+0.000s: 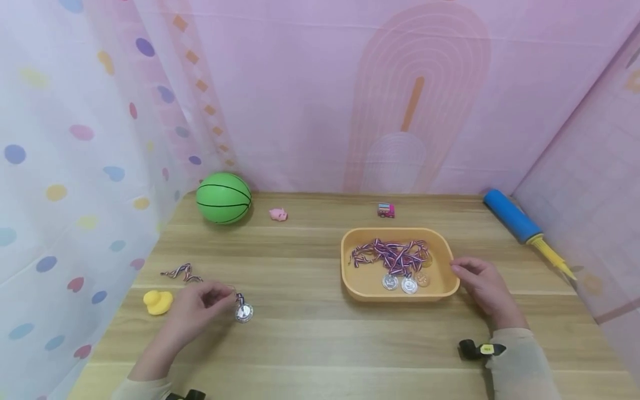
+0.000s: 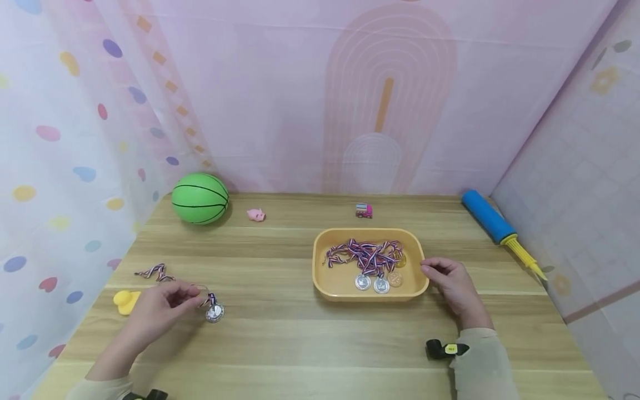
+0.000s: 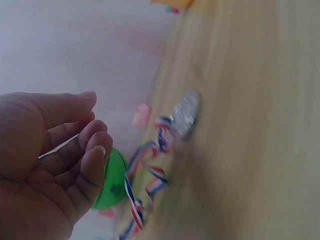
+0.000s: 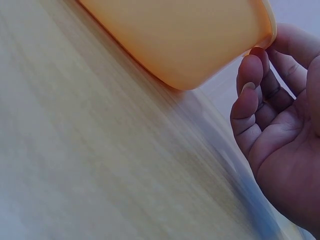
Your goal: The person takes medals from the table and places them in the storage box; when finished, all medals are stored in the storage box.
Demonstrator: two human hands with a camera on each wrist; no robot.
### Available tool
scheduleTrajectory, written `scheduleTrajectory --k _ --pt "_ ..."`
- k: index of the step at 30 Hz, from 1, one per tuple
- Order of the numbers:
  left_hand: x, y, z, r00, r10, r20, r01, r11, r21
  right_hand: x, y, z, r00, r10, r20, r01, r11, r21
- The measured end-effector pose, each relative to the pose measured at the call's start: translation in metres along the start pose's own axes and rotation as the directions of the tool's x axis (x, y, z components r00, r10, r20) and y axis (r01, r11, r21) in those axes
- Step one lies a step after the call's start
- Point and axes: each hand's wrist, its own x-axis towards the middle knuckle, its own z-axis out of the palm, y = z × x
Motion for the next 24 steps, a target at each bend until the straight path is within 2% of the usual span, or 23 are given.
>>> scheduleTrajectory --k 6,10,13,18,24 --pt "-0.006 -0.018 0.003 0.997 -0.056 0.052 0.056 0.998 -0.004 -0.001 -0.003 0.001 1.000 0.017 -0.004 -0.017 1.000 -0.010" --pt "-0.006 -0.027 0.010 0.991 -0.057 0.120 0.064 0.996 -0.056 -0.001 -0.003 0.002 1.000 0.020 -0.001 -0.020 1.000 0.005" --pt "-0.003 -0.030 0.017 0.987 -0.059 0.148 0.065 0.997 -0.041 -0.001 -0.003 0.001 1.000 0.023 -0.003 -0.023 1.000 -0.010" --pt "0.001 -0.030 0.026 0.988 -0.070 0.137 0.068 0.997 0.021 -0.001 -0.003 0.001 1.000 0.018 0.003 -0.018 1.000 0.002" --pt "0.008 -0.026 0.028 0.989 -0.077 0.123 0.067 0.994 0.084 -0.002 -0.004 0.002 1.000 0.004 0.016 -0.004 0.998 0.056"
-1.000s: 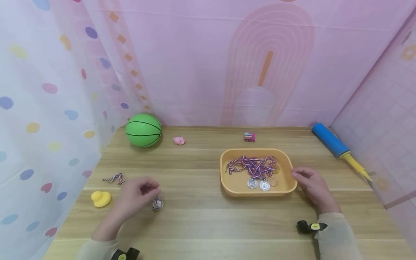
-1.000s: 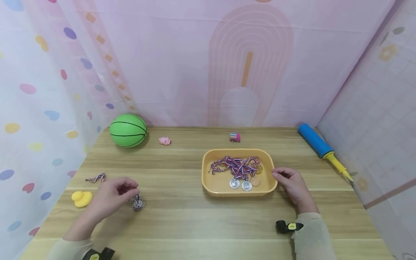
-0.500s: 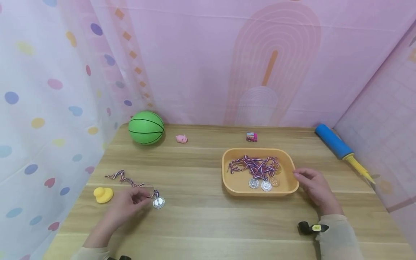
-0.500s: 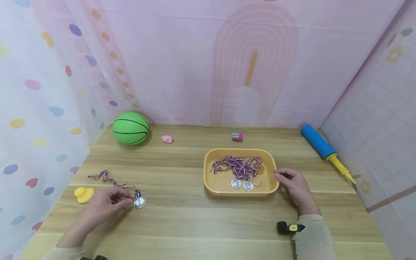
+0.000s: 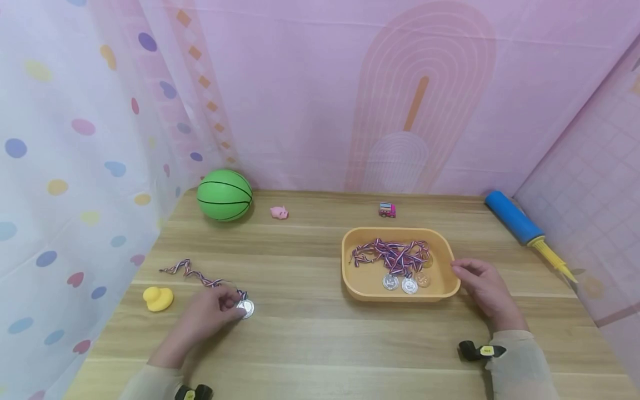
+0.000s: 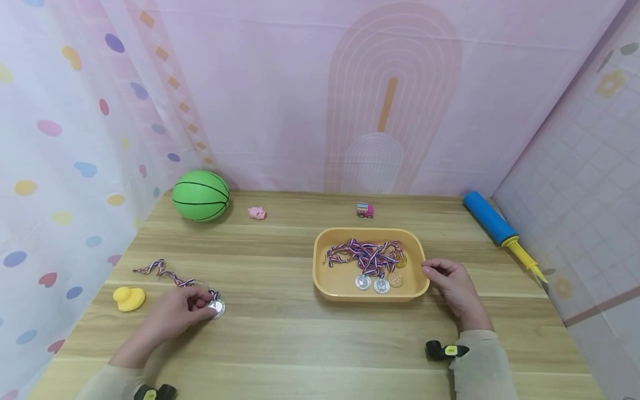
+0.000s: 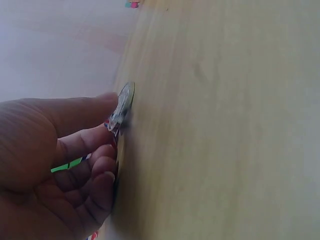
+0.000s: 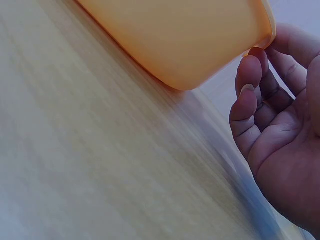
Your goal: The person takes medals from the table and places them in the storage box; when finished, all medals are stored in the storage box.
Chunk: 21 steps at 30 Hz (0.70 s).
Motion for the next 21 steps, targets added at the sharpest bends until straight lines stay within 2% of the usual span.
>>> scheduleTrajectory --k 8,13,16,21 --pt "0.006 0.008 0.005 1.000 -0.028 0.008 0.027 0.996 0.079 0.001 0.001 -0.002 1.000 0.020 -0.012 -0.020 1.000 -0.022" --pt "0.010 0.018 0.010 0.993 -0.120 0.005 0.118 0.983 0.140 0.001 0.003 -0.003 0.999 0.033 -0.019 -0.034 0.998 -0.047" --pt "0.011 0.022 0.012 0.988 -0.153 0.000 0.151 0.977 0.153 0.001 0.004 -0.004 0.999 0.033 -0.015 -0.034 0.998 -0.048" --pt "0.012 0.026 0.013 0.993 -0.119 -0.017 0.121 0.981 0.151 0.001 0.004 -0.003 0.999 0.029 -0.017 -0.030 0.998 -0.056"
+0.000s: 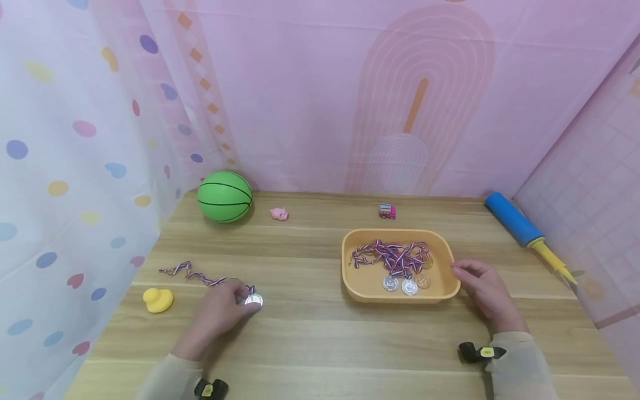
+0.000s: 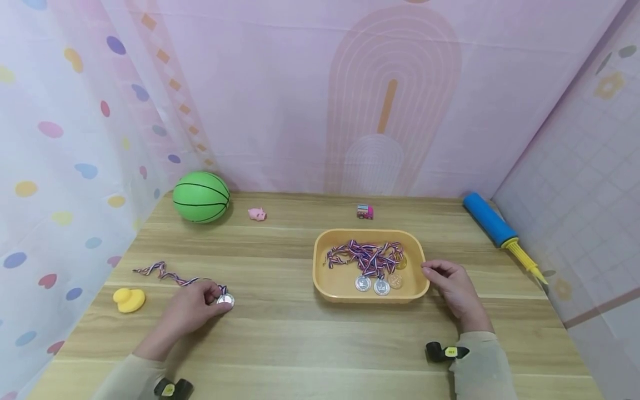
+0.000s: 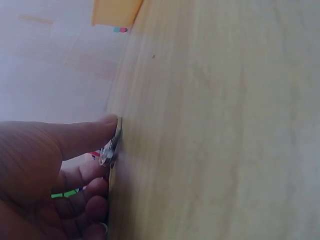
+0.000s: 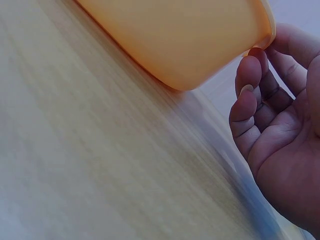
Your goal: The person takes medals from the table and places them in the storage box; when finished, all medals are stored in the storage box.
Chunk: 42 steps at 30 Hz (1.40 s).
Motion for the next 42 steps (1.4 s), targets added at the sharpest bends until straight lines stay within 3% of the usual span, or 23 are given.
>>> scheduleTrajectory --k 12,22,27,36,42 --pt "0.011 0.004 0.009 0.998 0.058 -0.009 -0.059 0.998 -0.028 0.000 -0.002 0.002 1.000 -0.010 -0.003 0.010 1.000 0.016" --pt "0.023 0.021 0.020 0.996 0.090 0.003 -0.089 0.989 -0.120 -0.001 -0.002 0.002 1.000 -0.008 0.002 0.008 0.999 0.040" --pt "0.027 0.029 0.026 0.994 0.113 0.002 -0.110 0.975 -0.192 -0.001 -0.003 0.002 1.000 -0.007 -0.002 0.007 0.999 0.037" --pt "0.030 0.039 0.030 0.994 0.101 0.040 -0.085 0.953 -0.291 0.000 -0.001 0.001 1.000 -0.011 0.011 0.010 0.999 0.049" --pt "0.031 0.047 0.029 0.991 0.124 0.044 -0.098 0.919 -0.382 0.000 0.000 0.001 1.000 -0.002 0.007 0.002 0.999 0.043"
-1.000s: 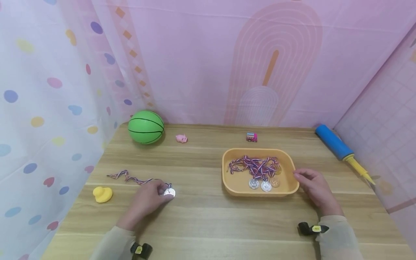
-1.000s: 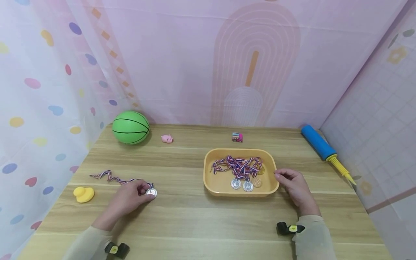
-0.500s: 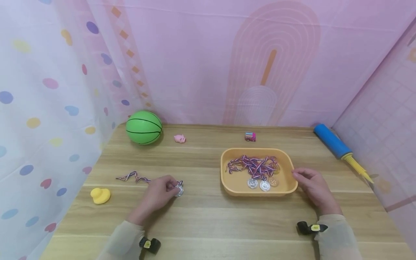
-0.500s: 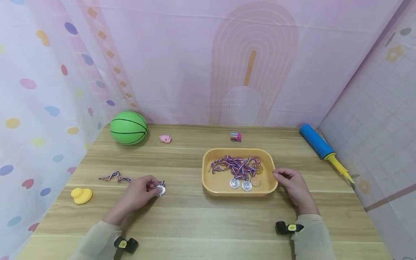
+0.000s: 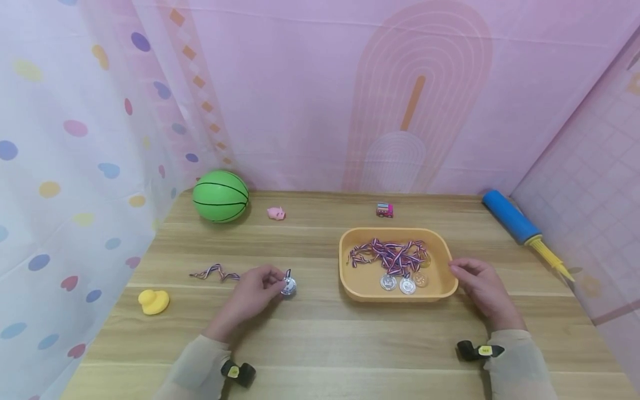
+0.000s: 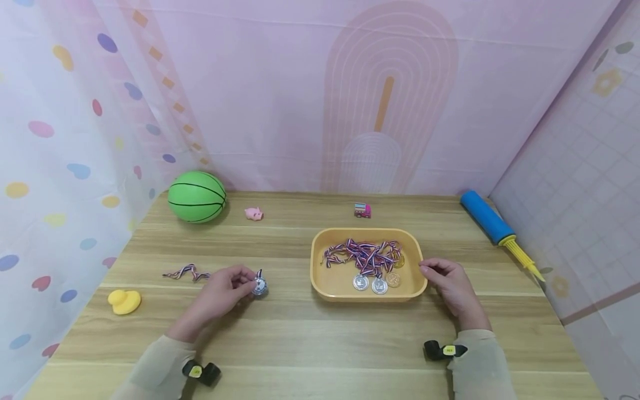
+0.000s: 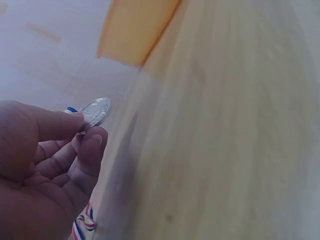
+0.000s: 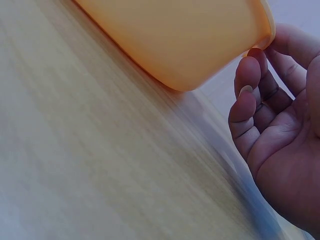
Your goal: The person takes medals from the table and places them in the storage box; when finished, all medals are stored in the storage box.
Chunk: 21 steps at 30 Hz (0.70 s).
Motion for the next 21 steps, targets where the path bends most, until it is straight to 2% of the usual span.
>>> scheduleTrajectory --k 4,7,12,21 --pt "0.001 0.008 0.000 1.000 -0.023 0.011 0.023 0.997 -0.079 0.000 0.000 0.000 1.000 -0.001 -0.004 0.001 1.000 -0.004" --pt "0.002 0.018 -0.003 1.000 -0.015 0.001 0.015 0.994 -0.106 0.000 0.000 0.000 1.000 -0.003 -0.004 0.003 1.000 0.000" --pt "0.004 0.035 -0.008 0.998 0.049 -0.033 -0.052 0.992 -0.115 0.001 0.000 0.000 1.000 -0.018 0.005 0.018 1.000 0.002" --pt "0.016 0.068 -0.029 0.989 0.144 -0.033 -0.148 0.976 -0.161 0.000 -0.002 0.002 1.000 -0.018 -0.007 0.018 1.000 -0.008"
